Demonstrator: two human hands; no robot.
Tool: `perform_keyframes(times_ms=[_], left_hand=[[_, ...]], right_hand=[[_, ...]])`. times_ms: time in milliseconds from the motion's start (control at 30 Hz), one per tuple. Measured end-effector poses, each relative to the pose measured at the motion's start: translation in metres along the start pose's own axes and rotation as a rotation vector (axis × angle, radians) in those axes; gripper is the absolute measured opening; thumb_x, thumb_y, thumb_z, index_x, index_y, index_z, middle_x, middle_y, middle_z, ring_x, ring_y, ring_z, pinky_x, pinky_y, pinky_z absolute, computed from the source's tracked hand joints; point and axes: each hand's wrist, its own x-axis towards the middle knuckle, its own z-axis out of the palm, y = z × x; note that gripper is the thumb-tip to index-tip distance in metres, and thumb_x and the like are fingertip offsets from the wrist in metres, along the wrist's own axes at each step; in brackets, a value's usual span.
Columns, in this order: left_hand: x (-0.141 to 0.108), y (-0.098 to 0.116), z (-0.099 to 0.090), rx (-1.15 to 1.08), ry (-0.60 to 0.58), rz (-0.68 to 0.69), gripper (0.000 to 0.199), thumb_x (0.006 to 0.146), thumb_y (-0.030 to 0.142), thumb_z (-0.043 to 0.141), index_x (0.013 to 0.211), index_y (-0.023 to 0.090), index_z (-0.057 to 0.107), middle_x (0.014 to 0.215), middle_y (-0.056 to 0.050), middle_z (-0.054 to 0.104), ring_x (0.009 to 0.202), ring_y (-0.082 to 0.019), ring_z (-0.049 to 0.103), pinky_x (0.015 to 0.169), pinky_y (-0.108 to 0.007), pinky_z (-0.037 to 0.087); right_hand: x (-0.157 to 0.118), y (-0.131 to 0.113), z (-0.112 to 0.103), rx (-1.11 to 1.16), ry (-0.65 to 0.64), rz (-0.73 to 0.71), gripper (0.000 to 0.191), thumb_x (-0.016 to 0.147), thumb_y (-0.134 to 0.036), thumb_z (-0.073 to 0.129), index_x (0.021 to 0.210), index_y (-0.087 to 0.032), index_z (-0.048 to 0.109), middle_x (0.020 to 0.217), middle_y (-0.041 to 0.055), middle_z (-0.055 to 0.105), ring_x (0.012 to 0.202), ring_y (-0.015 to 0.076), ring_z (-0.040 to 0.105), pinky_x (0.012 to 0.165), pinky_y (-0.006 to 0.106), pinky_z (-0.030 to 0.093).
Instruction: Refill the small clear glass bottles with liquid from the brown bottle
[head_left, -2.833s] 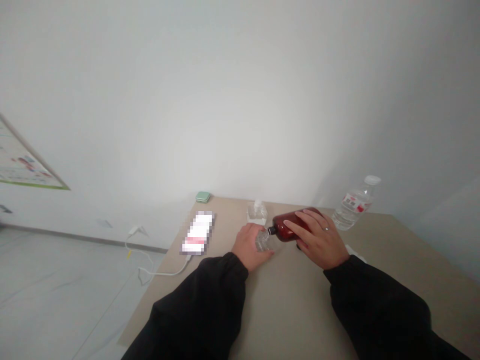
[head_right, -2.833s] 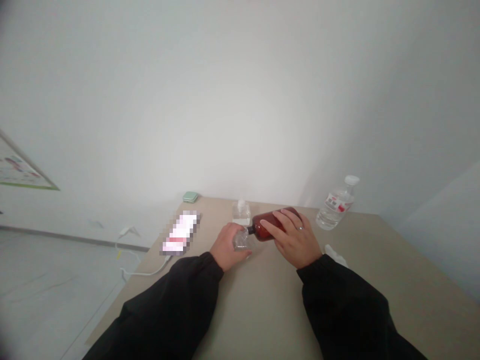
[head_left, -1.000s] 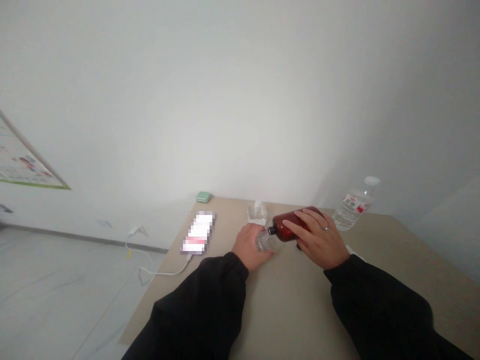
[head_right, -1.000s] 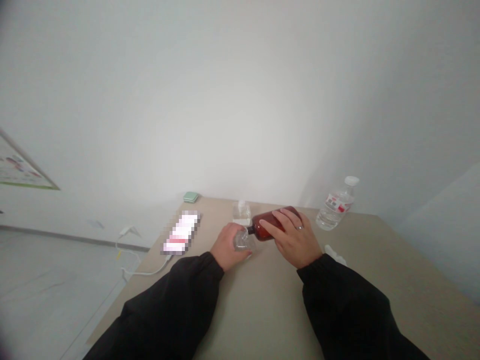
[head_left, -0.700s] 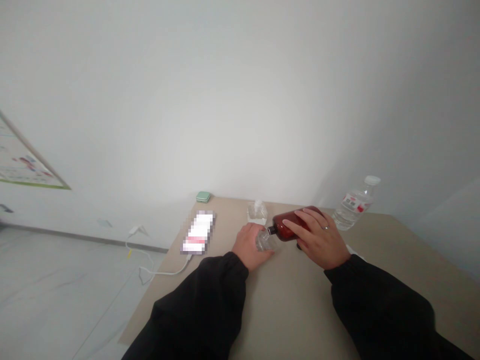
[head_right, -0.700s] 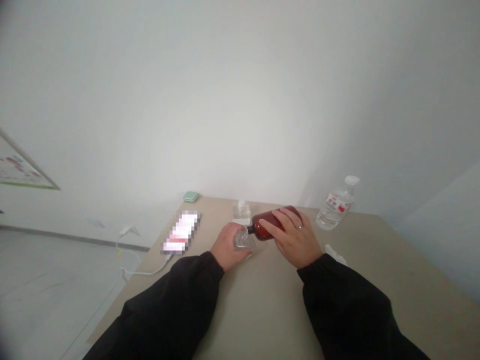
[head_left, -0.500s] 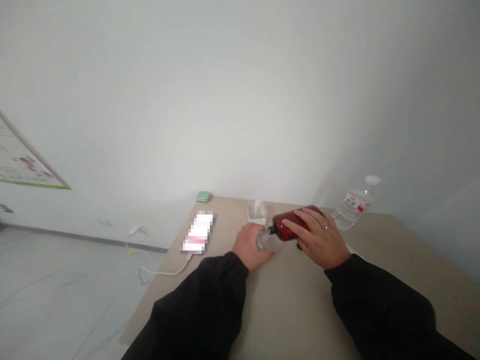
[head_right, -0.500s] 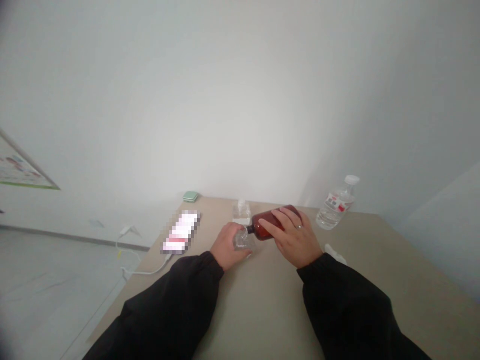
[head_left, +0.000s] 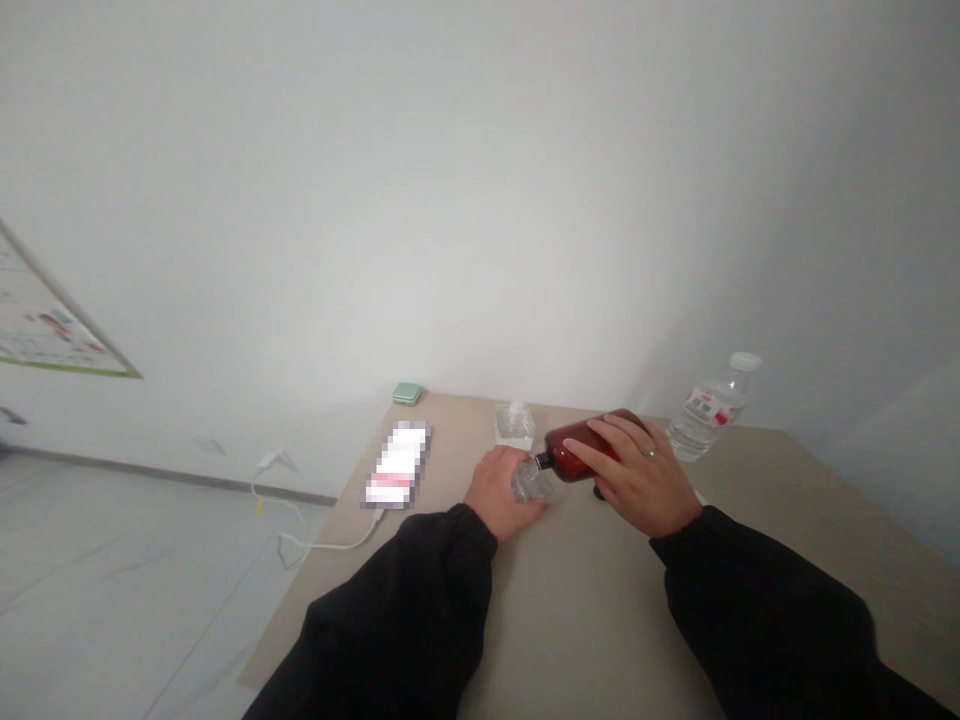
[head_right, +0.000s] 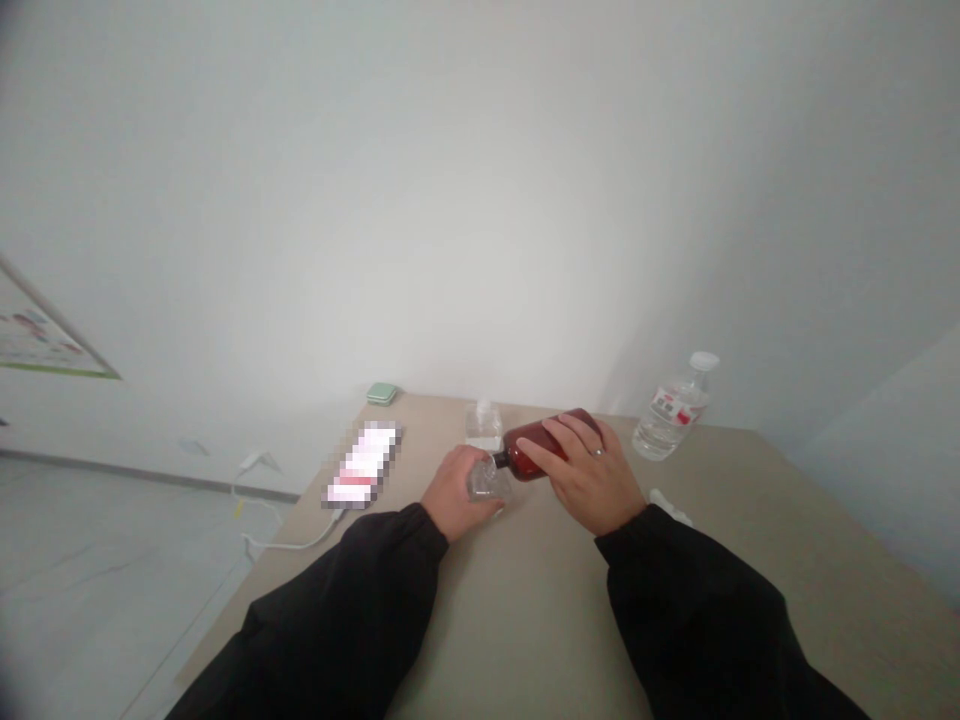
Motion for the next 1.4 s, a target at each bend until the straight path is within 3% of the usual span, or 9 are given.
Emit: perform_keyframes(times_ms=[1400], left_hand=[[-0.0004,-0.0011,0.0017,-0.006,-0.004,-0.012,0.051,0.059,0.026,0.080,0.103,0.021,0.054,0.105,-0.006,0.058,0.100,-0.027,0.055,0.090,-0.044,0.046]], right_hand=[[0.0048,0.0005,-0.0037,-0.007,0.001,-0.019,0.036,0.081,-0.013,0.065,0.114,-0.028,0.069,0.121,0.0113,0.063,0.115,0.0299,0.052,0.100,0.050,0.035]])
